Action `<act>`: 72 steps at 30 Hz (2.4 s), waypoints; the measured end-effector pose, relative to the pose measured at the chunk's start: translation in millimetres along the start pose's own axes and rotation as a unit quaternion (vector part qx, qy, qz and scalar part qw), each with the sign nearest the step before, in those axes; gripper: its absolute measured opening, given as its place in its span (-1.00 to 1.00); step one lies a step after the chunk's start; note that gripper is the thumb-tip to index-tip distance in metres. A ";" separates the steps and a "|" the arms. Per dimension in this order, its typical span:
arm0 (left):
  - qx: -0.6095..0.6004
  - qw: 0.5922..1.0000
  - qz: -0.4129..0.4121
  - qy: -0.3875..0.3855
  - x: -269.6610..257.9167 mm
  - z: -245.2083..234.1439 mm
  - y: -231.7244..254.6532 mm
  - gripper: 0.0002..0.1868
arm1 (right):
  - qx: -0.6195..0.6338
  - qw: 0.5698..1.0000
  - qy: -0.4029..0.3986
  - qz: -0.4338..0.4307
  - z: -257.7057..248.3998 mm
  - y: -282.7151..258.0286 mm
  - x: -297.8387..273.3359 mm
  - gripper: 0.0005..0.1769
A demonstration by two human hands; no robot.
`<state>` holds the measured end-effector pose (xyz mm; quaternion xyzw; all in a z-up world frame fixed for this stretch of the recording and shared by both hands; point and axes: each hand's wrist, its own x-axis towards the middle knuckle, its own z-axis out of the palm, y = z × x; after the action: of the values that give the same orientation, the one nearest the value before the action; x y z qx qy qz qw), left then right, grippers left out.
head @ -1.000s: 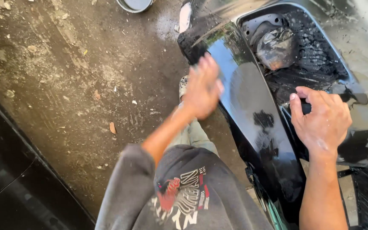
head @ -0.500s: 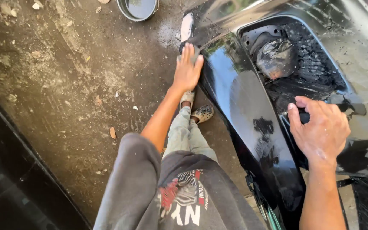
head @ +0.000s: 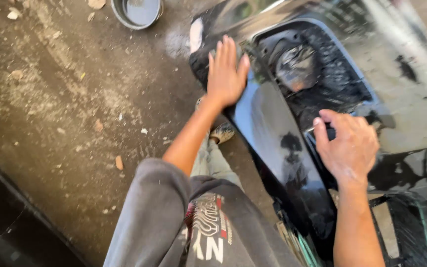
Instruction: The person scrubs a detached black car bumper with a soapy sponge, focusing on the headlight area and surrounding surfaces. They repeatedly dip the sponge into a bucket of water to rinse it before continuing to scrub the bumper's exterior.
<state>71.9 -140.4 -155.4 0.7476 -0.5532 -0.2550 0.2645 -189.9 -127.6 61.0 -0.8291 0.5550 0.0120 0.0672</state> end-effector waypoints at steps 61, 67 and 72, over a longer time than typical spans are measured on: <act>-0.116 0.950 0.221 -0.187 -160.3 -64.5 142.2 -0.14 | 0.077 0.996 0.035 -0.022 -36.1 -14.5 -23.6 -0.74; -0.023 0.976 0.139 -0.167 -5.6 -30.2 3.5 -0.23 | 0.012 0.997 -0.024 0.073 -17.0 -76.1 -129.3 -0.18; -0.226 0.947 -0.001 -0.228 90.4 0.2 -162.2 -0.20 | -0.149 0.976 -0.094 0.125 20.9 -133.2 -73.4 0.15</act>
<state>207.4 -187.2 -273.5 0.5910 -0.5260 -0.5369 0.2930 -94.1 -7.7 60.3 -0.7491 0.6373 0.1807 -0.0067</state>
